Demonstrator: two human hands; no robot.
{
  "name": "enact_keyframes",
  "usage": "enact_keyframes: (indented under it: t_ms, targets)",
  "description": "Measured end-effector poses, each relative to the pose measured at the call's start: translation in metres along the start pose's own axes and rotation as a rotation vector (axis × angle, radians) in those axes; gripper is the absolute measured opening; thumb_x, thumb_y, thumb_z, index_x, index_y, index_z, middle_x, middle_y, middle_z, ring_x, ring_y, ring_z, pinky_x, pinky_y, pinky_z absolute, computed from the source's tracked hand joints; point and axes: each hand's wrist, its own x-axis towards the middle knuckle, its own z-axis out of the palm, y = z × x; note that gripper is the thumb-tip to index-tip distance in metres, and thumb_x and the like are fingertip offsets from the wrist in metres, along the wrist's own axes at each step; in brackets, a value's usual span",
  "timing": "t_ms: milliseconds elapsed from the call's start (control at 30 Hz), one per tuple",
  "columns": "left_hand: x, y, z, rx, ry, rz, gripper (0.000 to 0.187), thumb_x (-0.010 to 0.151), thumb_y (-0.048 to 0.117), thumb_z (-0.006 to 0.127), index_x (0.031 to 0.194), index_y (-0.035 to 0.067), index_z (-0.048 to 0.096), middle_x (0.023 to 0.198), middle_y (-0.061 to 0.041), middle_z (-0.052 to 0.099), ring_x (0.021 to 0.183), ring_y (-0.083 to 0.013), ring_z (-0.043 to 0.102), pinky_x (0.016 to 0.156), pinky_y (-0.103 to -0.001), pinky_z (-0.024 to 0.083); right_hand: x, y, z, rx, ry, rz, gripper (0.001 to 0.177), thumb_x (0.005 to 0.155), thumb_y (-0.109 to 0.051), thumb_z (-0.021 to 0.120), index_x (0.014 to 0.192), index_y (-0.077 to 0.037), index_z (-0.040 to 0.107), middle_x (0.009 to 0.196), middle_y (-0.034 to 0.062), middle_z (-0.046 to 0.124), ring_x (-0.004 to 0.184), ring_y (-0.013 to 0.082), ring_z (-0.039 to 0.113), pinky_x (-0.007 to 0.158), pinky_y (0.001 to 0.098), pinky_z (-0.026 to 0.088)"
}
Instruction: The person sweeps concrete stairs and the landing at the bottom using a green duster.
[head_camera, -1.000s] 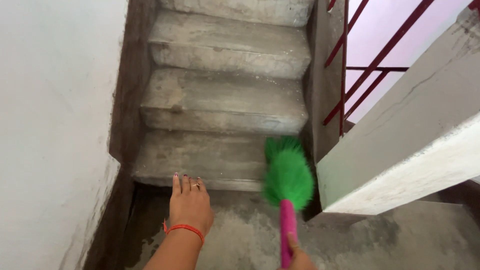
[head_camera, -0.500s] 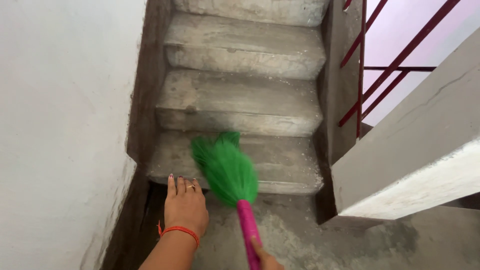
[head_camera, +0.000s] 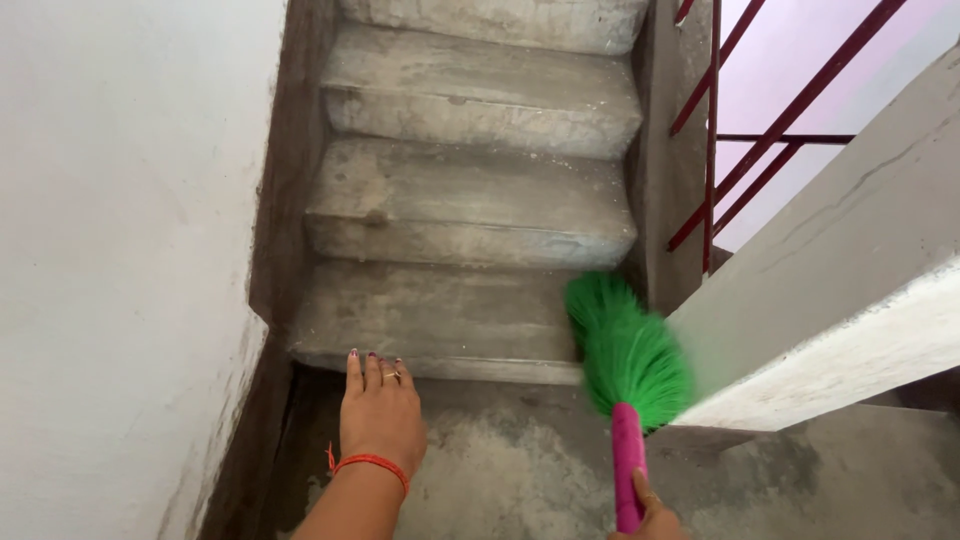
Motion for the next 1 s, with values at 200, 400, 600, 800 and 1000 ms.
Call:
enact_keyframes:
  t_ms: [200, 400, 600, 800, 1000]
  targets:
    - [-0.004, -0.008, -0.002, 0.018, -0.052, -0.007, 0.070, 0.104, 0.028, 0.044, 0.160, -0.002, 0.016, 0.165, -0.019, 0.026, 0.155, -0.0316, 0.017, 0.125, -0.050, 0.002, -0.003, -0.041, 0.075, 0.011, -0.059, 0.135, 0.099, 0.080, -0.011, 0.075, 0.162, -0.045, 0.031, 0.124, 0.0175, 0.077, 0.114, 0.0243, 0.078, 0.106, 0.0344, 0.054]
    - [-0.003, -0.012, 0.002, 0.019, -0.056, -0.020, 0.070, 0.103, 0.029, 0.044, 0.160, -0.001, 0.016, 0.165, -0.018, 0.026, 0.155, -0.0304, 0.016, 0.125, -0.049, 0.001, -0.015, -0.030, 0.089, 0.069, -0.055, 0.144, 0.094, 0.083, -0.013, 0.074, 0.161, -0.044, 0.033, 0.126, 0.0168, 0.077, 0.114, 0.0244, 0.078, 0.106, 0.0345, 0.054]
    - [-0.005, -0.010, -0.003, 0.015, -0.039, -0.010, 0.071, 0.103, 0.031, 0.046, 0.160, -0.002, 0.018, 0.164, -0.018, 0.027, 0.155, -0.0305, 0.017, 0.125, -0.049, 0.003, -0.016, -0.024, 0.084, 0.117, -0.030, 0.143, 0.090, 0.085, -0.016, 0.073, 0.161, -0.043, 0.034, 0.127, 0.0161, 0.076, 0.113, 0.0246, 0.078, 0.106, 0.0347, 0.053]
    - [-0.001, 0.001, 0.004, 0.018, -0.010, 0.011, 0.070, 0.102, 0.030, 0.045, 0.160, -0.001, 0.019, 0.164, -0.018, 0.029, 0.155, -0.0301, 0.018, 0.126, -0.049, 0.004, -0.030, -0.011, 0.070, 0.160, 0.002, 0.158, 0.085, 0.088, -0.018, 0.071, 0.161, -0.043, 0.035, 0.128, 0.0154, 0.076, 0.113, 0.0247, 0.078, 0.105, 0.0348, 0.053]
    - [-0.002, 0.007, 0.006, 0.009, 0.012, 0.029, 0.068, 0.102, 0.026, 0.043, 0.159, -0.002, 0.019, 0.163, -0.019, 0.029, 0.154, -0.0309, 0.020, 0.124, -0.049, 0.004, -0.072, -0.071, -0.001, 0.005, -0.088, 0.166, 0.120, 0.065, -0.008, 0.094, 0.156, -0.036, 0.020, 0.124, 0.0165, 0.075, 0.116, 0.0221, 0.074, 0.106, 0.0304, 0.050]
